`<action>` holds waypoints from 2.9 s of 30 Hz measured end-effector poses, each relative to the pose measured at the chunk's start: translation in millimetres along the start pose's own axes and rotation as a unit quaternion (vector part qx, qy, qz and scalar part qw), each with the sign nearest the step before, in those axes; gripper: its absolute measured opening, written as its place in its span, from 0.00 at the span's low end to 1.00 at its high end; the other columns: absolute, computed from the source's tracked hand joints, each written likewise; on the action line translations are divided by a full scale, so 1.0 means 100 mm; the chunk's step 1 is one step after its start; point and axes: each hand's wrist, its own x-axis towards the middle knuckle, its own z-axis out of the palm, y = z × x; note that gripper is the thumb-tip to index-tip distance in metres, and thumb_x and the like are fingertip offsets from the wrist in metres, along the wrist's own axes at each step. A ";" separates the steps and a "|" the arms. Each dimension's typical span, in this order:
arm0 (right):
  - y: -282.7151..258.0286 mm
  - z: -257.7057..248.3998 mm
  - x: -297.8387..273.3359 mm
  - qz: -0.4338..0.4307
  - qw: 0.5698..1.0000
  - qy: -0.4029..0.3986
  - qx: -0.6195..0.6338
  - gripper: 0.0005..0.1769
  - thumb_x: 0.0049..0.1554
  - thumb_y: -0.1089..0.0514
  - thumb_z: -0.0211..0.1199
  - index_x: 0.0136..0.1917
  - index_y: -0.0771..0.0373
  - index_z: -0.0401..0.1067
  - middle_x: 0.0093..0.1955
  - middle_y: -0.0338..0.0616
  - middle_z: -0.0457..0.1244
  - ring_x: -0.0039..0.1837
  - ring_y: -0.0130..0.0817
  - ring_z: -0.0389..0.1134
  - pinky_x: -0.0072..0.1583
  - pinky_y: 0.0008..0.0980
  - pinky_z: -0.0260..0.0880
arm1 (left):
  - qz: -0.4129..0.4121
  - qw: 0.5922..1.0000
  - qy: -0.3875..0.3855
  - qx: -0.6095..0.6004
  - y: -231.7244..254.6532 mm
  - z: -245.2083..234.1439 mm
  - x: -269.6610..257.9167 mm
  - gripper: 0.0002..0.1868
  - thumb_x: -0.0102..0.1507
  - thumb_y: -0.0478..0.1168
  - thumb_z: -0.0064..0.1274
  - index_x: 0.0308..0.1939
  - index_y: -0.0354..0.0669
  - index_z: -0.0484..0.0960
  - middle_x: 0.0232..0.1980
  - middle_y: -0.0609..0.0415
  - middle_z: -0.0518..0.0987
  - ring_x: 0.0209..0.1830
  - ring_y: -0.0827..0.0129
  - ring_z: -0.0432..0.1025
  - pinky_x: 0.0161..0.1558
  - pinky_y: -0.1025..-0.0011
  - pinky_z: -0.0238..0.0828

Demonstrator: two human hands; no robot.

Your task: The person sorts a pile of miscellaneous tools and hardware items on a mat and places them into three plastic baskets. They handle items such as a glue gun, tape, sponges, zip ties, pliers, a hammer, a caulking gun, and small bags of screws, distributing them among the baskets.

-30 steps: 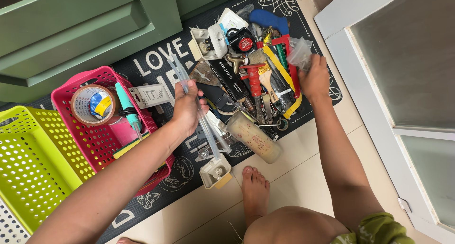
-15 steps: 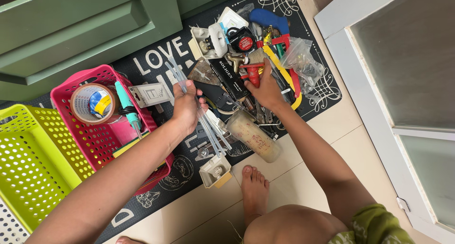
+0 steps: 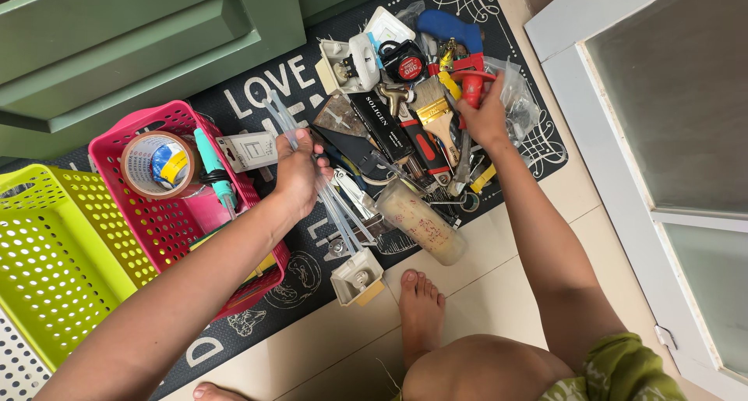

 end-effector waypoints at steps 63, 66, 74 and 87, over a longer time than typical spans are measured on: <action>-1.57 1.03 -1.38 -0.231 0.819 -0.266 -0.453 0.15 0.49 0.48 0.68 0.41 0.63 0.82 0.49 0.48 0.70 0.58 0.44 0.71 0.58 0.41 0.70 | 0.091 0.991 0.031 0.092 0.27 -0.24 -0.50 0.13 0.73 0.54 0.38 0.47 0.52 0.60 0.31 0.60 0.66 0.23 0.76 0.57 0.26 0.73 0.62; -1.52 1.30 -1.36 -0.145 0.822 -0.194 -0.516 0.06 0.61 0.59 0.65 0.48 0.57 0.82 0.49 0.49 0.72 0.56 0.45 0.73 0.55 0.45 0.71 | 0.076 0.991 0.045 0.099 0.45 -0.36 -0.67 0.14 0.71 0.53 0.45 0.45 0.52 0.61 0.31 0.61 0.66 0.23 0.76 0.59 0.25 0.73 0.61; -1.46 0.96 -1.32 -0.255 0.831 -0.269 -0.416 0.10 0.47 0.52 0.71 0.39 0.60 0.80 0.52 0.46 0.69 0.61 0.42 0.68 0.64 0.53 0.64 | 0.105 0.976 0.067 0.178 1.22 -0.87 -1.38 0.12 0.68 0.48 0.52 0.42 0.54 0.64 0.26 0.64 0.63 0.20 0.78 0.56 0.21 0.74 0.52; -1.31 1.06 -1.40 -0.228 0.832 -0.265 -0.430 0.13 0.50 0.49 0.72 0.45 0.58 0.79 0.43 0.47 0.72 0.50 0.45 0.73 0.58 0.49 0.67 | 0.075 0.980 0.161 0.087 1.22 -1.85 -1.39 0.12 0.62 0.40 0.57 0.46 0.49 0.71 0.27 0.64 0.67 0.18 0.77 0.59 0.20 0.74 0.57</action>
